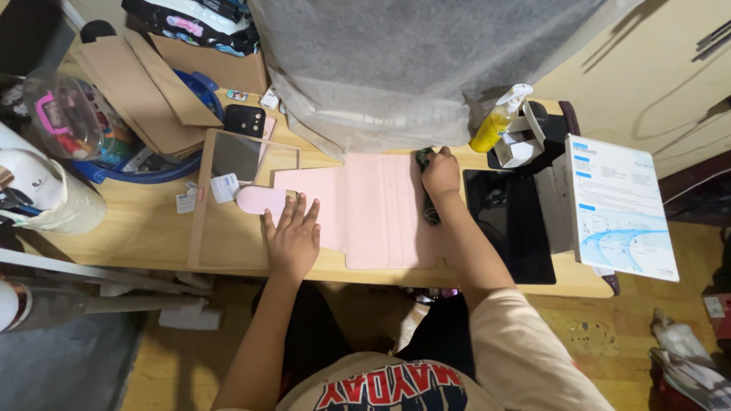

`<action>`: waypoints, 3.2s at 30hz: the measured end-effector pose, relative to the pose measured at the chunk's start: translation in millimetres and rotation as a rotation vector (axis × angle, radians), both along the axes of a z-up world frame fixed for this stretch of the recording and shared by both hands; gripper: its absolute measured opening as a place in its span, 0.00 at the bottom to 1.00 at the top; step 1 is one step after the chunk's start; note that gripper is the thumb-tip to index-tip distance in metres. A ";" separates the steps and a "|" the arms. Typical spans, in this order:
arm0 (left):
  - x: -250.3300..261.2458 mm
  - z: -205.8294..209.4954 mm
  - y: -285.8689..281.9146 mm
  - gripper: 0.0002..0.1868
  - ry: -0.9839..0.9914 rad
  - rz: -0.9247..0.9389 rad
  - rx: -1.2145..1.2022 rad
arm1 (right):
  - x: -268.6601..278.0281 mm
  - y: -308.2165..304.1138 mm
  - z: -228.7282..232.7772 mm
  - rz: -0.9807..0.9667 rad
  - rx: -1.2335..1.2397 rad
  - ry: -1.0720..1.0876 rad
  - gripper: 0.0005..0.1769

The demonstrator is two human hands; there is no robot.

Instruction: The person wipes a pink tablet case with a green cloth, then places a black tablet into the case and closes it. They smooth the case surface and apply a small sticker to the back.

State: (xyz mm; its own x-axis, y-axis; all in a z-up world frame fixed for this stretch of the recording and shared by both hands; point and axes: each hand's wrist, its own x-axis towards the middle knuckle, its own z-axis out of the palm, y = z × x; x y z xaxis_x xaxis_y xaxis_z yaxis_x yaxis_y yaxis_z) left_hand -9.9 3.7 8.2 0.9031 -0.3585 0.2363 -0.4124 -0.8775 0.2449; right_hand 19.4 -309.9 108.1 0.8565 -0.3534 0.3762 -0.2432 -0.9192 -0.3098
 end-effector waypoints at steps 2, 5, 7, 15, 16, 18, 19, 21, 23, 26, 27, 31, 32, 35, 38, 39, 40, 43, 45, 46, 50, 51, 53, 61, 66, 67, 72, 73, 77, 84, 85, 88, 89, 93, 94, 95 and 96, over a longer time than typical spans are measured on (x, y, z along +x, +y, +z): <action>1.6 1.6 0.3 0.28 0.024 -0.002 0.036 | 0.8 7.1 -4.4 -0.037 0.055 -0.036 0.13; 1.9 -0.7 1.5 0.28 0.056 -0.013 0.070 | -9.3 21.6 -19.3 0.035 0.094 -0.091 0.10; 5.6 -1.3 -0.4 0.29 0.076 -0.016 0.082 | -19.6 27.9 -25.9 0.191 0.057 -0.062 0.10; 8.6 -2.0 -1.2 0.29 0.062 -0.008 0.096 | -124.4 48.8 -43.7 0.491 0.092 0.061 0.11; 7.2 -4.4 -0.6 0.29 0.061 -0.011 0.089 | -144.2 51.2 -44.2 0.535 0.115 0.029 0.12; 7.6 -8.2 0.1 0.29 0.058 -0.012 0.074 | -174.3 55.3 -44.4 0.545 0.165 0.079 0.14; 7.1 -9.4 0.6 0.29 0.056 -0.014 0.079 | -181.8 57.4 -44.5 0.552 0.189 0.104 0.15; 8.1 -9.2 -0.3 0.29 0.044 -0.013 0.086 | -182.2 60.1 -44.5 0.496 0.174 0.106 0.15; 8.5 -8.4 -1.2 0.29 0.047 -0.016 0.075 | -162.6 63.6 -46.0 0.470 0.144 0.038 0.12; 3.8 -6.2 0.7 0.29 0.069 -0.008 0.082 | -102.5 68.0 -44.8 0.419 0.126 -0.051 0.08; 5.1 -4.4 -0.2 0.29 0.074 -0.004 0.087 | -77.0 66.5 -41.0 0.369 0.145 -0.010 0.08; 4.2 -1.3 -3.0 0.29 0.067 0.005 0.060 | 5.0 55.8 -24.4 0.199 0.049 -0.121 0.09; 2.3 -0.9 -2.5 0.29 0.059 0.005 0.055 | 14.6 55.0 -19.8 0.218 0.047 -0.116 0.10; -2.1 3.7 -0.9 0.29 0.080 0.025 0.082 | 23.0 55.9 -19.0 0.262 0.049 -0.089 0.12; 3.2 11.1 -4.7 0.29 0.111 0.036 0.081 | 1.7 47.2 -29.5 0.279 0.082 -0.061 0.12; 2.9 11.9 -5.2 0.29 0.127 0.038 0.075 | -13.5 47.2 -34.2 0.292 0.114 -0.065 0.13; 1.2 12.0 -4.2 0.28 0.121 0.035 0.074 | -30.1 50.2 -39.6 0.295 0.121 -0.028 0.11; -2.2 14.3 -1.0 0.28 0.109 0.030 0.073 | -69.2 59.7 -45.2 0.304 0.141 0.032 0.13; -2.4 15.4 -3.6 0.28 0.120 0.039 0.070 | -74.7 60.0 -41.6 0.294 0.141 0.013 0.12; -2.4 15.8 -3.6 0.28 0.126 0.038 0.072 | -73.2 61.2 -41.1 0.284 0.148 0.005 0.12; -6.0 14.5 -3.9 0.28 0.117 0.040 0.092 | -38.5 58.3 -37.2 0.245 0.110 -0.039 0.09; -6.0 14.0 -4.1 0.28 0.105 0.043 0.095 | -25.1 56.7 -34.4 0.230 0.103 -0.042 0.09; -7.4 12.2 -3.0 0.28 0.107 0.039 0.065 | -1.3 54.7 -26.5 0.216 0.088 -0.065 0.11; -7.9 3.0 -3.3 0.29 0.096 0.038 0.094 | 10.3 57.2 -3.0 0.242 0.109 -0.050 0.13; -2.1 5.7 -6.6 0.29 0.129 0.047 0.104 | -34.1 49.6 -23.7 0.292 0.081 0.017 0.12; -2.8 6.1 -5.9 0.30 0.145 0.053 0.120 | -47.4 50.1 -30.1 0.302 0.083 0.019 0.12; -0.4 6.2 -11.3 0.30 0.195 0.074 0.152 | -121.7 50.8 -57.0 0.349 0.143 0.073 0.12; -1.0 5.2 -12.1 0.30 0.201 0.075 0.151 | -135.3 50.8 -61.3 0.356 0.151 0.100 0.11; 3.3 1.3 -5.7 0.30 0.199 0.033 0.114 | -172.1 43.5 -73.0 0.422 0.166 0.194 0.08; -5.8 -8.7 84.6 0.38 -0.486 0.097 -0.456 | -174.0 5.6 -62.3 0.464 0.493 0.330 0.11; -12.0 -7.5 105.8 0.39 -0.564 0.106 -0.565 | -170.2 10.2 -59.9 0.431 0.531 0.222 0.11; -30.8 -4.5 125.3 0.44 -0.480 0.546 -0.457 | -154.0 44.1 -64.6 0.487 0.406 0.059 0.11; -40.3 -1.5 127.8 0.44 -0.452 0.582 -0.448 | -149.1 62.8 -66.7 0.477 0.357 0.030 0.11; -49.0 15.6 84.5 0.33 -0.317 0.334 -0.356 | -134.3 135.3 -74.5 0.390 0.155 -0.023 0.07; -48.0 19.5 71.9 0.30 -0.238 0.193 -0.326 | -136.7 146.8 -77.1 0.405 0.075 -0.021 0.11; -44.6 22.8 55.1 0.30 -0.233 0.169 -0.195 | -139.7 155.1 -78.8 0.421 -0.004 -0.020 0.16; -37.1 27.6 38.5 0.30 -0.231 0.142 -0.066 | -141.6 158.2 -78.1 0.434 -0.085 -0.022 0.21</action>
